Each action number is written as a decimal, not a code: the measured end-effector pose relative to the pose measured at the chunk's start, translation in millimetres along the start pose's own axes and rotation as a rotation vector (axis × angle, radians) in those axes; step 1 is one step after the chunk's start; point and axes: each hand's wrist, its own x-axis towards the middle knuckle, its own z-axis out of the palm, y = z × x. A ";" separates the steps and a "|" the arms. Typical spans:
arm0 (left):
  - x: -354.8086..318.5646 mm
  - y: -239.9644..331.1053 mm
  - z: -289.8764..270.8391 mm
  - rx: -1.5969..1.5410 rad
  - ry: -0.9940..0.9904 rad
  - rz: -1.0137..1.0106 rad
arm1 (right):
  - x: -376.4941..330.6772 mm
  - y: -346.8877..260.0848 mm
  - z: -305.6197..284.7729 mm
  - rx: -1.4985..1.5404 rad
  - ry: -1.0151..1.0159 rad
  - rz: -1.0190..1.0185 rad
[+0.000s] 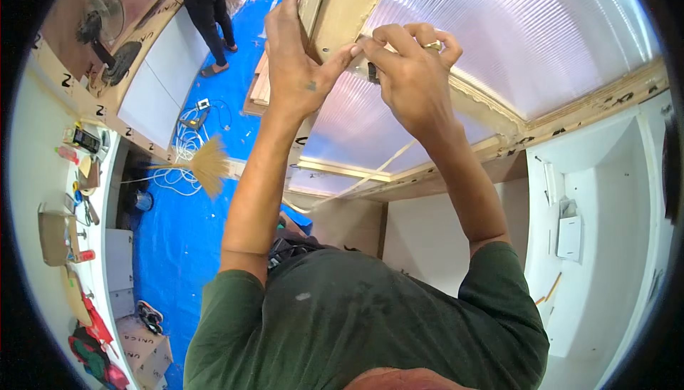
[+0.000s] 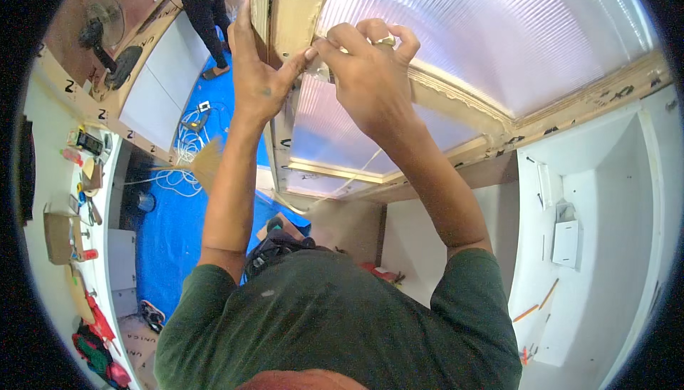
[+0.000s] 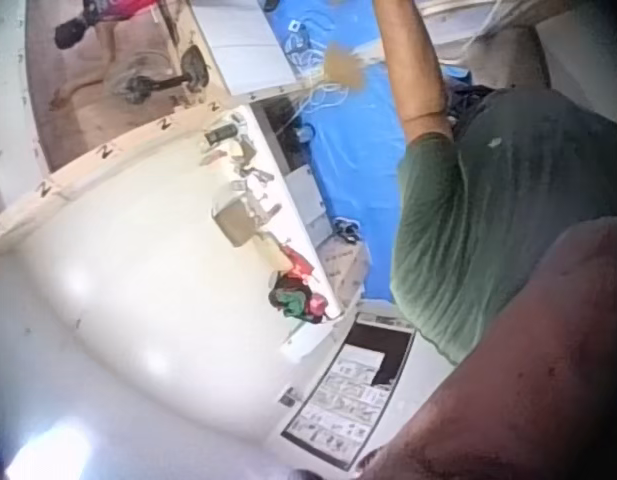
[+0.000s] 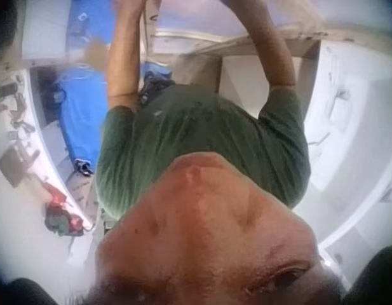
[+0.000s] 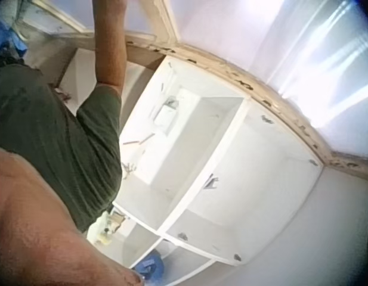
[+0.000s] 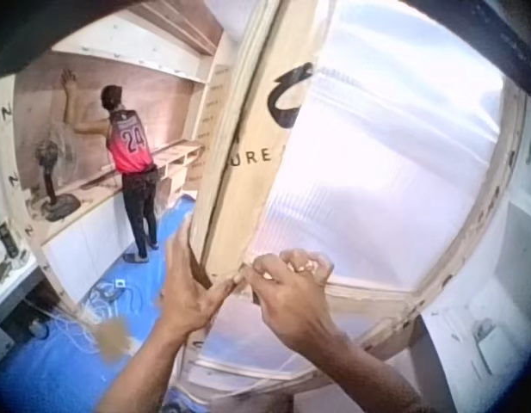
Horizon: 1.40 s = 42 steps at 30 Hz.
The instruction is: The person applies a strip of adhesive edging tape along the wooden frame of a corrugated plastic panel, smoothing it down by hand and pressing it against the edge.
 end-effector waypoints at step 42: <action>-8.1 7.0 16.6 -0.194 0.064 -0.189 | -14.2 0.2 20.0 0.097 0.307 0.151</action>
